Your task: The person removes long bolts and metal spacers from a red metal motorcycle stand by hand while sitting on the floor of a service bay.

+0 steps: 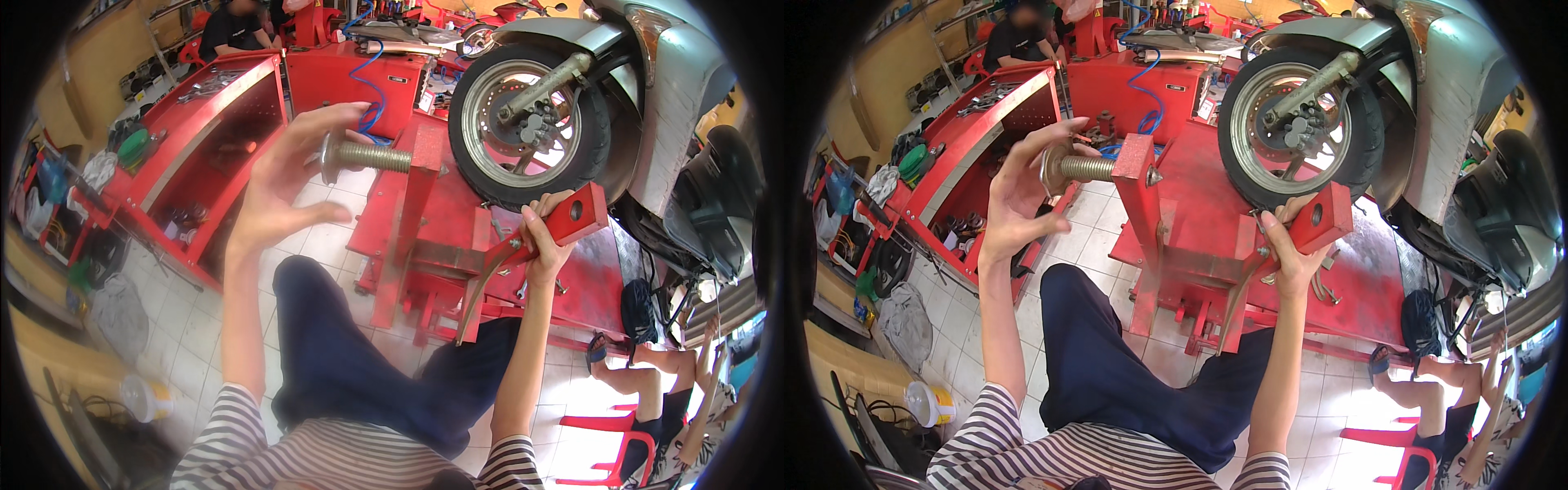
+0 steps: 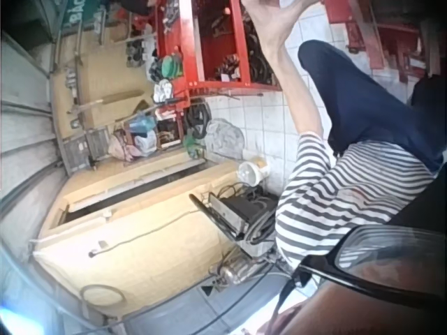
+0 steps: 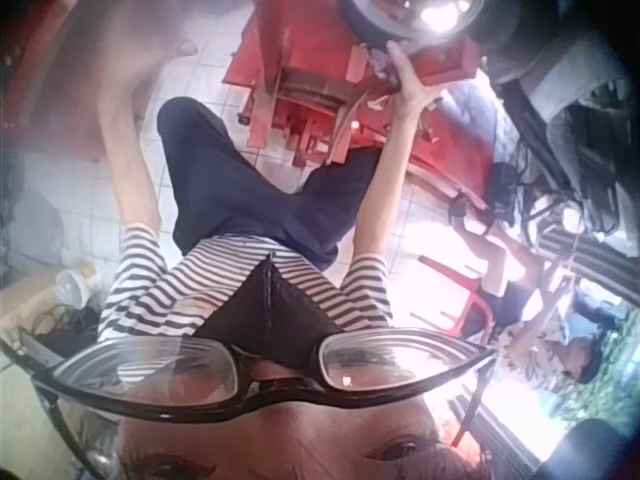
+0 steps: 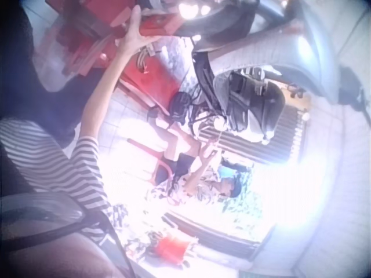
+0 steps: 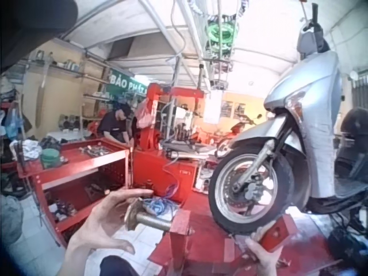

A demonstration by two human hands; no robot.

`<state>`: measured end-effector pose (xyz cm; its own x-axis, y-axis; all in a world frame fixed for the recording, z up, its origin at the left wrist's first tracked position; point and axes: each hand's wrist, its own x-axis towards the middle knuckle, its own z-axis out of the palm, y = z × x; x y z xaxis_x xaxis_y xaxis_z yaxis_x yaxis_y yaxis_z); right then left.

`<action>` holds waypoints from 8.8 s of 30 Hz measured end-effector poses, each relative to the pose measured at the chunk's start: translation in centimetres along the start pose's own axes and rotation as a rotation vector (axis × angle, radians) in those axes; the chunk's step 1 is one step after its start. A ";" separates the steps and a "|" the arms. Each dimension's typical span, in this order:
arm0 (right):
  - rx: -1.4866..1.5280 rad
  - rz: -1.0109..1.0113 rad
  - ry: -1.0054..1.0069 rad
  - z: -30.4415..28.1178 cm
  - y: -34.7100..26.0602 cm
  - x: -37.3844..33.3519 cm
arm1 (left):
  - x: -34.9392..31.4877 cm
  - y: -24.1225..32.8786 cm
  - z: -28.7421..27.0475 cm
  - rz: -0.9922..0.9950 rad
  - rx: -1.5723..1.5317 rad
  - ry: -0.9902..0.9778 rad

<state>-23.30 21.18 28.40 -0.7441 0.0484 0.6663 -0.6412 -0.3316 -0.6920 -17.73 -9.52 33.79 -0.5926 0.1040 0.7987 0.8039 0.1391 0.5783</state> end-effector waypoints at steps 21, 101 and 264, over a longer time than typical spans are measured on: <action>-0.016 -0.026 0.006 -0.5 0.3 0.1 | 0.2 -0.3 0.6 -0.058 -0.233 0.061; -0.044 -0.020 0.002 -0.7 -0.5 -0.4 | 1.5 2.3 -1.5 -0.584 -0.265 -0.145; -0.021 -0.041 -0.035 -0.6 -0.4 -0.5 | 1.6 2.4 -2.3 -0.694 -0.253 -0.191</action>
<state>-22.79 21.81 28.17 -0.7103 0.0283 0.7033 -0.6750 -0.3106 -0.6693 -16.65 -11.32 36.84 -0.9464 0.2467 0.2084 0.2169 0.0074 0.9762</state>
